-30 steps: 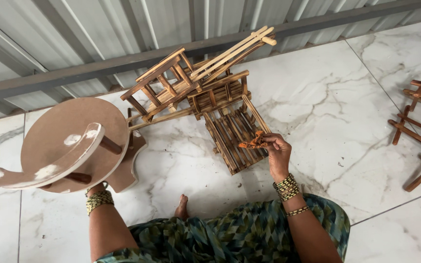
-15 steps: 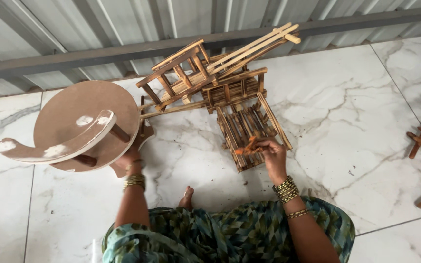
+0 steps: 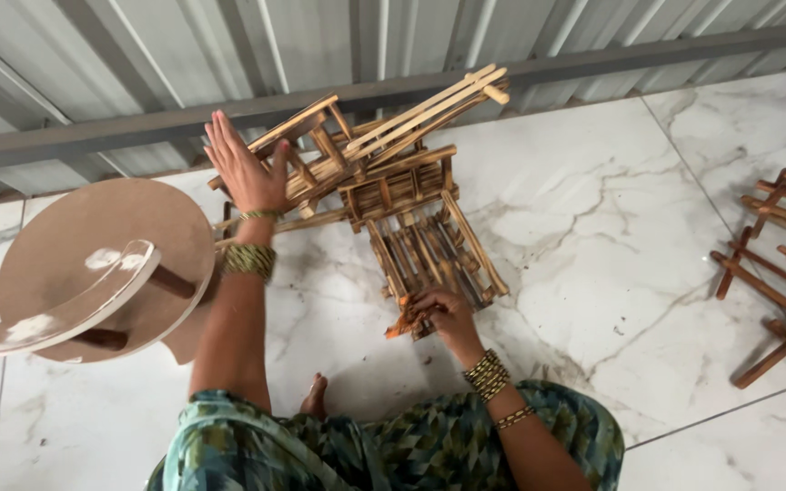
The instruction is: The person sits on the floor and assembles small wooden chairs by hand. They pick up chair frames, align the legs and slats, and press the pieces together to form complete chairs.
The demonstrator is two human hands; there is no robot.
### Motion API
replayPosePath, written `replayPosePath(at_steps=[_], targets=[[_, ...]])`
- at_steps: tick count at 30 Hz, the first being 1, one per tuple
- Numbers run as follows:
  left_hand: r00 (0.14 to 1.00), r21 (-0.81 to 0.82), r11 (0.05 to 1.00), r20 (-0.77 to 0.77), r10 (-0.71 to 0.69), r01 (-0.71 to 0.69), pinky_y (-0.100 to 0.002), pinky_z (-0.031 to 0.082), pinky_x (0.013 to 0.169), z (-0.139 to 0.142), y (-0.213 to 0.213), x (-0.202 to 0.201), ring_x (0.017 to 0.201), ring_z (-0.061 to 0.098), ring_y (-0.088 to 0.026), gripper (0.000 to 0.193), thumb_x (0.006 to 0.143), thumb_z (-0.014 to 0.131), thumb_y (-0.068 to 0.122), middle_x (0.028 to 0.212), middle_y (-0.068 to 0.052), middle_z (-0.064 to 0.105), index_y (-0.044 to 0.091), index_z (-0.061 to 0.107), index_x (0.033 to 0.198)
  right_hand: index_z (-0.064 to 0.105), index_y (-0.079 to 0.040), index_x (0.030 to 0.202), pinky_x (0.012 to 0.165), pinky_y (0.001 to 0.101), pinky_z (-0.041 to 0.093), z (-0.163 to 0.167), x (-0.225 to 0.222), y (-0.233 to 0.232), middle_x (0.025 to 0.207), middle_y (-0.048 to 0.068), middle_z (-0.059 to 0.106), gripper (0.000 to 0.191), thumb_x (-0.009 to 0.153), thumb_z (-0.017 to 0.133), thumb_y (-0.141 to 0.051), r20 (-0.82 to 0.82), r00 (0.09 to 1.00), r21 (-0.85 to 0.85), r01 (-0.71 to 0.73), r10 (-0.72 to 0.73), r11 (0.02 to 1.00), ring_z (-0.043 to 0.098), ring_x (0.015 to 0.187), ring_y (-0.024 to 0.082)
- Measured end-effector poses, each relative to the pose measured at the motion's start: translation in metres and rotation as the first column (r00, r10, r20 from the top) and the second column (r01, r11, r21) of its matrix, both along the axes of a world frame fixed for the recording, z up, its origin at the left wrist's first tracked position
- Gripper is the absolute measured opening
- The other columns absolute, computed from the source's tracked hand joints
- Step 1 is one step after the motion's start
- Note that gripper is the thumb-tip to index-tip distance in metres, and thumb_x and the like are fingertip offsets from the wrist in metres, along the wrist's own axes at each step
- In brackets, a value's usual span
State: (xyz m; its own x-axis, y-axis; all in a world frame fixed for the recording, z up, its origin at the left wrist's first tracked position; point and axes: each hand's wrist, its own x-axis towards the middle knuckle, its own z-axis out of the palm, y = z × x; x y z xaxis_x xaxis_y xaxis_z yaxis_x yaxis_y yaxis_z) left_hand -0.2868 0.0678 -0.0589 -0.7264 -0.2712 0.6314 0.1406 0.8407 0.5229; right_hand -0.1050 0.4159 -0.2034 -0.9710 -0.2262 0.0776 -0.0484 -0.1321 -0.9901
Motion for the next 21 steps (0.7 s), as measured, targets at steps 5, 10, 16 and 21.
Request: replayPosePath(at_steps=[5,10,16,21], targets=[[0.844,0.025,0.992,0.523,-0.121,0.127,-0.049,0.053,0.095,0.021,-0.015,-0.019,0.102,0.07,-0.037,0.067,0.085,0.073,0.068,0.102,-0.017,0.075,0.009,0.074,0.117,0.072,0.004,0.1,0.096,0.0363,0.056,0.016,-0.007,-0.002,0.114,0.011,0.067,0.019,0.091,0.055,0.0,-0.078,0.995,-0.042,-0.065,0.062,0.997,0.067,0.102,0.018],[0.936,-0.06,0.994,0.344,-0.071,0.097,-0.046,0.053,0.065,0.012,-0.012,0.001,0.068,0.068,-0.035,0.059,0.078,0.083,0.067,0.069,-0.014,0.069,0.008,0.076,0.077,0.067,0.001,0.108,0.095,0.0316,0.059,0.035,0.0,-0.015,0.119,0.005,0.059,0.017,0.091,0.066,-0.001,-0.082,0.997,-0.029,-0.002,0.0,1.0,0.067,0.108,0.015],[0.974,0.095,0.995,0.217,-0.059,0.039,-0.044,0.05,0.058,0.027,0.01,0.026,0.061,0.066,-0.032,0.056,0.083,0.083,0.065,0.065,-0.011,0.067,0.01,0.076,0.078,0.069,0.005,0.106,0.072,0.0292,0.058,0.023,0.013,-0.027,0.114,0.009,0.063,0.016,0.091,0.071,0.006,-0.072,0.996,0.055,0.048,-0.044,0.997,0.067,0.091,0.016],[0.975,0.139,0.99,0.217,-0.047,0.017,-0.044,0.048,0.055,0.051,0.027,0.065,0.056,0.063,-0.031,0.056,0.089,0.079,0.061,0.06,-0.011,0.064,0.008,0.072,0.073,0.068,0.003,0.109,0.084,0.0304,0.059,0.016,0.012,-0.014,0.11,0.011,0.068,0.012,0.097,0.069,0.001,-0.113,0.99,0.001,0.088,-0.087,0.996,0.068,0.095,0.015]])
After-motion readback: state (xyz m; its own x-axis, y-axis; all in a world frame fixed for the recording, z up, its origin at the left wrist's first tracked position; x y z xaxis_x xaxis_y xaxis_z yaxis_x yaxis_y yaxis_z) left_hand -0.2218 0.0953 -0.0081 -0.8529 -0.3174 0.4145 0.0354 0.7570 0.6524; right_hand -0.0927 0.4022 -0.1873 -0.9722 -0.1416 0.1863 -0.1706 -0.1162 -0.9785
